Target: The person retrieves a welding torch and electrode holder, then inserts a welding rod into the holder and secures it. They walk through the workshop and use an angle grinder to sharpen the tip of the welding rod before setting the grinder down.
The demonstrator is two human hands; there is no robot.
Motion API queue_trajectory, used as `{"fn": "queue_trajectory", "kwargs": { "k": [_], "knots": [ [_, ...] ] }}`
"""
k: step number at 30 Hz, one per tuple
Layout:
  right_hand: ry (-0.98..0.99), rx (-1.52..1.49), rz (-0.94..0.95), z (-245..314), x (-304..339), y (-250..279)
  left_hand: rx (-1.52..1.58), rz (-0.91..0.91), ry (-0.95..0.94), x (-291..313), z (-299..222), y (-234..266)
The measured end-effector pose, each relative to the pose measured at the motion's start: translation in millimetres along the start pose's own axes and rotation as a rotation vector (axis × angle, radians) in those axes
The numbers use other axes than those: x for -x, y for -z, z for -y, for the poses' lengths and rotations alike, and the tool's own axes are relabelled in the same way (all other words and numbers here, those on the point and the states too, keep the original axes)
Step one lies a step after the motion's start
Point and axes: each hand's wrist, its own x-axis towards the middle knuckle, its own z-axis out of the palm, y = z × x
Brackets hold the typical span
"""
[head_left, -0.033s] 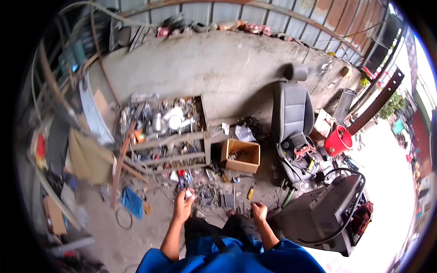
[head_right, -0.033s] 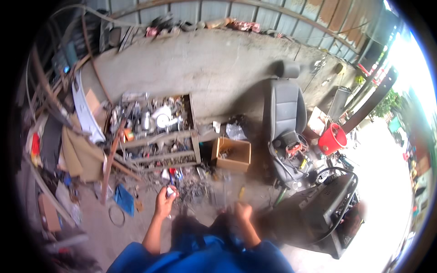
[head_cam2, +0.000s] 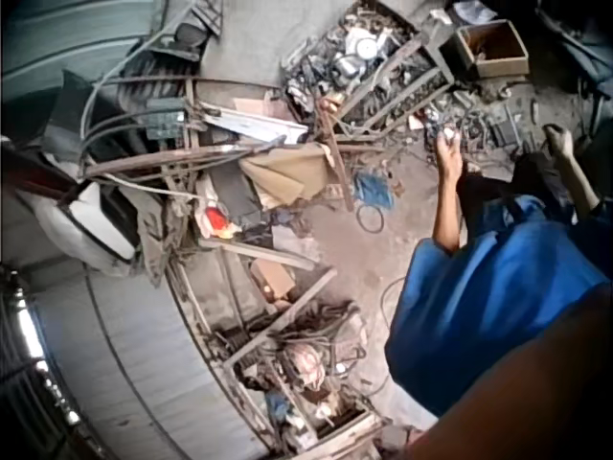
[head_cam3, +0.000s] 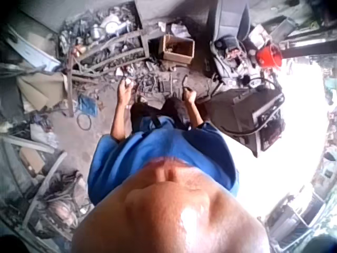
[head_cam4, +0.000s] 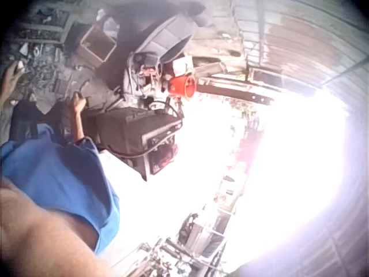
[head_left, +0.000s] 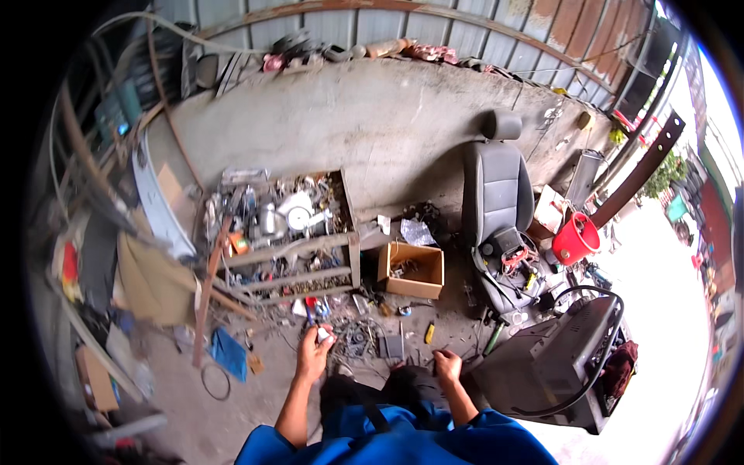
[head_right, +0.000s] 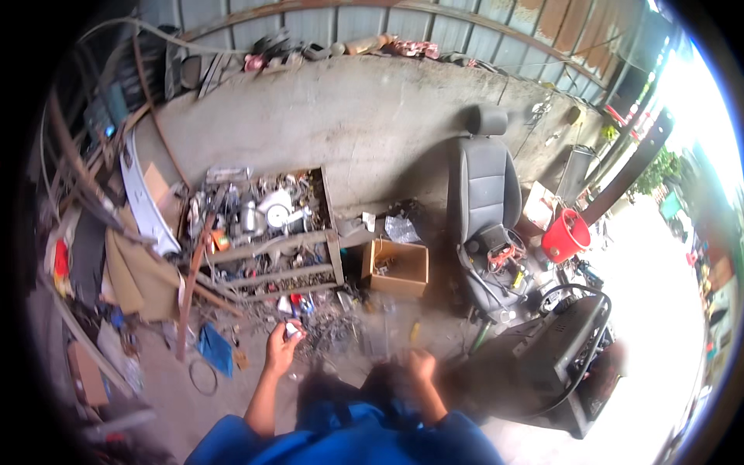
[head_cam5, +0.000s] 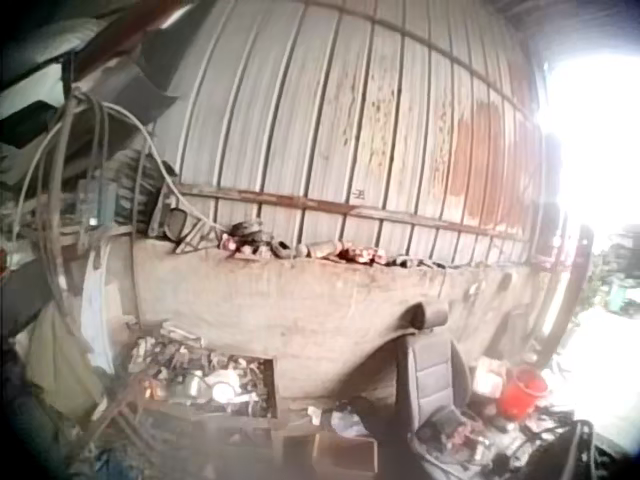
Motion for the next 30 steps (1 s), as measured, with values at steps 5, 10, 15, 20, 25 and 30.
{"fn": "queue_trajectory", "kwargs": {
  "k": [5, 10, 15, 20, 25, 30],
  "knots": [
    [-0.408, -0.236, -0.076, 118.2, 6.8, 29.8, -0.237, 0.113, -0.065, -86.3, -51.6, 20.3],
    [-0.311, -0.195, -0.202, 101.3, -27.4, 28.1, -0.181, 0.179, -0.095, -175.4, -94.4, 2.1],
    [-0.43, 0.005, -0.162, 139.7, -77.3, 11.9, -0.209, 0.136, -0.259, -256.5, -121.1, -21.8],
    [-0.282, 0.052, -0.053, 12.5, -192.4, -32.7, -0.208, 0.055, -0.214, -350.2, -132.6, -67.5],
    [-0.227, 0.182, 0.217, 58.4, -292.1, -75.4, -0.295, -0.141, -0.228, -461.6, -105.5, -95.9],
    [-0.297, 0.093, 0.378, 142.5, -384.3, -82.9, -0.471, -0.169, -0.186, -586.8, -141.0, -138.1]
  ]
}}
